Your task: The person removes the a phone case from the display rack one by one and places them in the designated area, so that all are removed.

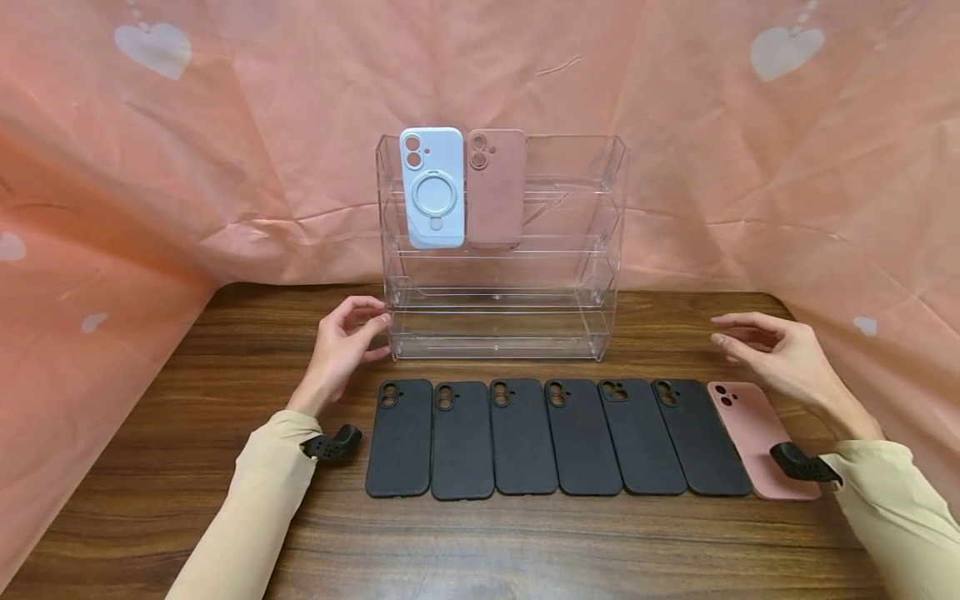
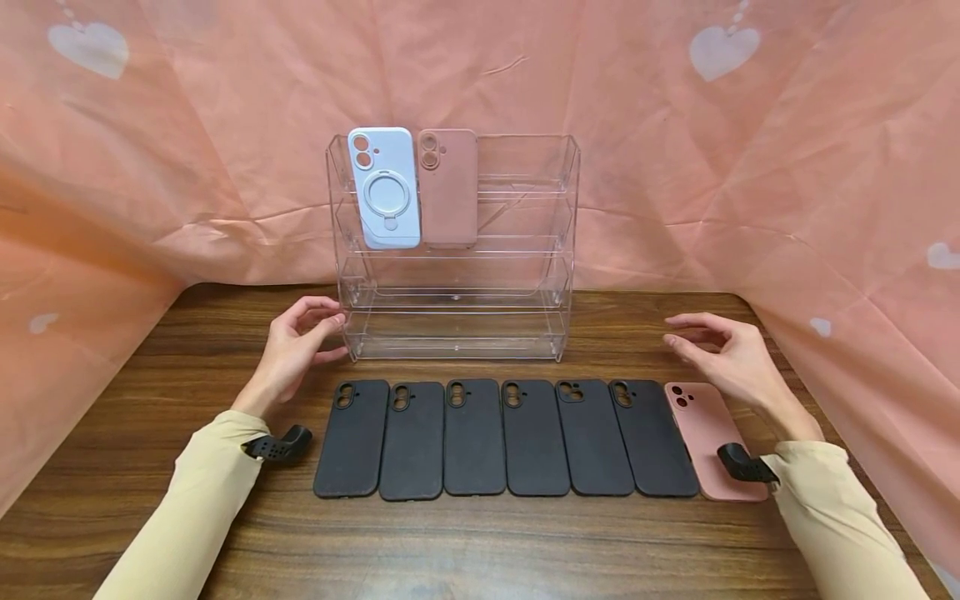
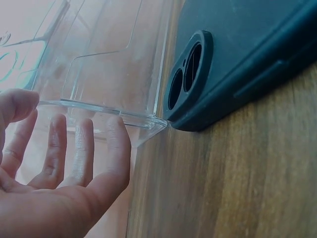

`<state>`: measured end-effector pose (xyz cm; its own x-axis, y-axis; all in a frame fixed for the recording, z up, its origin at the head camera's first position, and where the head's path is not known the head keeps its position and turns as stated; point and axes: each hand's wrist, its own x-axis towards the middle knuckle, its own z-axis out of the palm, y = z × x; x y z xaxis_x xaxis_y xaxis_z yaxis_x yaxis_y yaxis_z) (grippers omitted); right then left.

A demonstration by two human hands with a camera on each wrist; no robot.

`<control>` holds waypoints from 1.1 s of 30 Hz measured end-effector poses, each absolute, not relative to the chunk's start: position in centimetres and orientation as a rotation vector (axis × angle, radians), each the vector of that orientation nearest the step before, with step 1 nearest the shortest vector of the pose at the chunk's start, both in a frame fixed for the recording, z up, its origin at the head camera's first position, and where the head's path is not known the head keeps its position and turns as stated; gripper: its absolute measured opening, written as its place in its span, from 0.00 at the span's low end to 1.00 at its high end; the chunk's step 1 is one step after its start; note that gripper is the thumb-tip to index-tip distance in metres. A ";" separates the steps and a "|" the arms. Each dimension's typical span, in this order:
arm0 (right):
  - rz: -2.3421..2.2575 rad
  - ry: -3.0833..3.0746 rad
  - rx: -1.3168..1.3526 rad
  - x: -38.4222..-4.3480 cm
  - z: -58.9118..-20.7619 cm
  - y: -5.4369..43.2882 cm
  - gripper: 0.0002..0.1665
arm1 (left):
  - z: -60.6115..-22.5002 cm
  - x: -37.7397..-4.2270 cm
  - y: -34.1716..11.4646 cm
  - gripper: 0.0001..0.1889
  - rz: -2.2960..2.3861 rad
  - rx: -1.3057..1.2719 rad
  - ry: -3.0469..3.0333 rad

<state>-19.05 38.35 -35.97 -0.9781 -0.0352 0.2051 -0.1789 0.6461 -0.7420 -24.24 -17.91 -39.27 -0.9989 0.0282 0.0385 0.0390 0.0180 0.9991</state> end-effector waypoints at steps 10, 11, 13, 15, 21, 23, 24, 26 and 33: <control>1.417 -2.607 0.265 -21.1 -36.5 33.9 0.21 | -39.2 -24.3 -17.8 0.11 -2.194 -0.075 -2.221; 1.435 -2.599 0.280 -21.2 -36.6 33.5 0.22 | -39.1 -24.3 -17.8 0.11 -2.196 -0.076 -2.215; 1.474 -2.579 0.323 -21.4 -36.8 32.9 0.23 | -39.0 -24.4 -17.8 0.11 -2.189 -0.077 -2.210; 1.531 -2.553 0.346 -21.7 -36.9 32.2 0.24 | -38.7 -24.5 -17.7 0.11 -2.172 -0.081 -2.211; 1.646 -2.497 0.340 -22.2 -37.2 30.7 0.24 | -37.1 -25.3 -17.5 0.12 -2.098 -0.109 -2.203; 1.669 -2.482 0.335 -22.4 -37.2 30.3 0.24 | -36.2 -25.6 -17.3 0.12 -2.083 -0.117 -2.173; 1.679 -2.473 0.338 -22.5 -37.2 30.2 0.25 | -35.7 -25.8 -17.2 0.12 -2.074 -0.123 -2.154; 1.705 -2.448 0.350 -22.7 -37.1 29.9 0.25 | -34.6 -26.1 -16.9 0.10 -2.047 -0.134 -2.108; 1.819 -2.320 0.467 -23.3 -37.2 29.2 0.23 | -30.0 -27.4 -16.1 0.09 -1.984 -0.204 -1.868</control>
